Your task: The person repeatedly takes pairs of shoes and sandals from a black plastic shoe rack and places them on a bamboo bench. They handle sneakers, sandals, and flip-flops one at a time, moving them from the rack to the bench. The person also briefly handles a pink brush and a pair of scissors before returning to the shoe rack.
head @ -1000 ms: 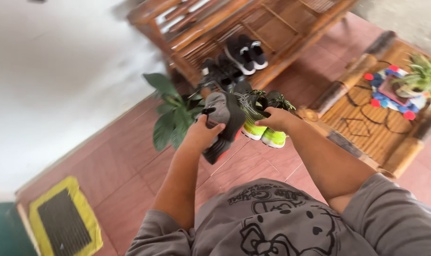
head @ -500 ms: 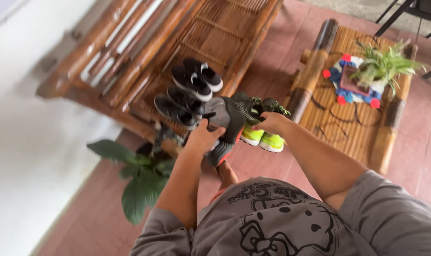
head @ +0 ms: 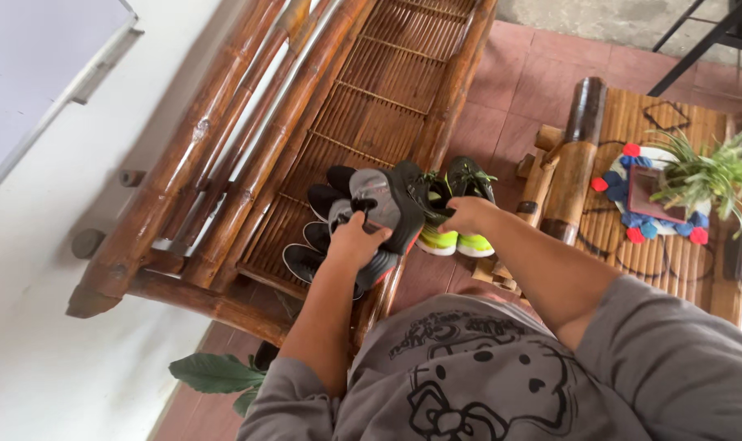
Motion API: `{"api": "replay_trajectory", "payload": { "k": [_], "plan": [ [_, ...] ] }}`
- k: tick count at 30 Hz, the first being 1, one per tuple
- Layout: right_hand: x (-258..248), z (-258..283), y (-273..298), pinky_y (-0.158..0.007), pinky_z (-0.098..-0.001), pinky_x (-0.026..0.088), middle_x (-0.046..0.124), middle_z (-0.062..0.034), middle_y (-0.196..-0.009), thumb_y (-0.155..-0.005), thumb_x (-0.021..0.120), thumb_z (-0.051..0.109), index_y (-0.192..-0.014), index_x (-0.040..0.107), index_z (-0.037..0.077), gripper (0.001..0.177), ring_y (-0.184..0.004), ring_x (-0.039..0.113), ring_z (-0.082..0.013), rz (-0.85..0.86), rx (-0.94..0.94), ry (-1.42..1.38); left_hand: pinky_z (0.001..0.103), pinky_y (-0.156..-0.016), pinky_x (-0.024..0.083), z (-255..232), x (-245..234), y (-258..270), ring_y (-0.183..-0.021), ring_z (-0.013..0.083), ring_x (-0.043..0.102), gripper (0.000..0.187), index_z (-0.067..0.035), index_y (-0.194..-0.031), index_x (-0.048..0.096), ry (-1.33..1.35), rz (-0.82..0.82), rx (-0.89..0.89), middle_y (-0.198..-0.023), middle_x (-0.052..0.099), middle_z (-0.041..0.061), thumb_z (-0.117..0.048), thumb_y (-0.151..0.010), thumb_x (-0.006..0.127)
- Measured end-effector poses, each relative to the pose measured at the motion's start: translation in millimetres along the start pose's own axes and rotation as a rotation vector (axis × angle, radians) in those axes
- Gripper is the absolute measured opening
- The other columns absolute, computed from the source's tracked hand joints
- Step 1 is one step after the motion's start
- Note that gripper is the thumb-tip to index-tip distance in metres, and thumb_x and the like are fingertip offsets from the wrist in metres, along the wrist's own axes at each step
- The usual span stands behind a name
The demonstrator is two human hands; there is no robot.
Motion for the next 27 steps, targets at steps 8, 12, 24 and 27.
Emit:
{"api": "replay_trajectory", "payload": {
  "k": [8, 12, 24, 27],
  "plan": [
    [-31, 27, -81, -0.109, -0.0419, 0.047, 0.063, -0.0118, -0.141, -0.075, 0.081, 0.051, -0.145, 0.057, 0.021, 0.079, -0.131, 0.059, -0.0326, 0.074, -0.019, 0.127, 0.051, -0.101, 0.049, -6, -30, -80, -0.123, 0.0454, 0.059, 0.083, -0.010, -0.145, 0.048, 0.046, -0.013, -0.065, -0.131, 0.061, 0.029, -0.053, -0.081, 0.078],
    [-37, 25, -155, -0.105, -0.0463, 0.052, 0.067, -0.0116, -0.136, -0.076, 0.080, 0.052, -0.144, 0.058, 0.028, 0.076, -0.126, 0.063, -0.0349, 0.133, -0.031, 0.210, 0.053, -0.096, 0.052, -11, -41, -143, -0.117, 0.0452, 0.061, 0.067, -0.010, -0.132, 0.055, 0.101, -0.018, -0.157, -0.126, 0.061, 0.027, -0.050, -0.083, 0.077],
    [-48, 38, -323, -0.106, -0.0506, 0.047, 0.057, -0.0048, -0.134, -0.084, 0.079, 0.046, -0.134, 0.061, 0.034, 0.055, -0.134, 0.049, -0.0290, 0.340, -0.255, 0.427, 0.050, -0.093, 0.053, -41, -38, -341, -0.119, 0.0393, 0.059, 0.056, -0.011, -0.123, 0.059, 0.133, -0.065, -0.342, -0.125, 0.060, 0.019, -0.042, -0.081, 0.081],
    [-33, 39, -349, -0.109, -0.0548, 0.042, 0.054, -0.0036, -0.136, -0.086, 0.078, 0.041, -0.135, 0.061, 0.033, 0.052, -0.136, 0.045, -0.0278, 0.369, -0.244, 0.465, 0.050, -0.095, 0.052, -38, -22, -372, -0.118, 0.0401, 0.058, 0.053, -0.008, -0.117, 0.061, 0.136, -0.130, -0.258, -0.123, 0.061, 0.020, -0.041, -0.081, 0.082]
  ]
}}
Point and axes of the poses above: each hand's wrist, its own y-axis away from the middle knuckle, its own x-axis out of the palm, z = x × y, the point moved 5 cm from there along -y, towards the middle knuckle
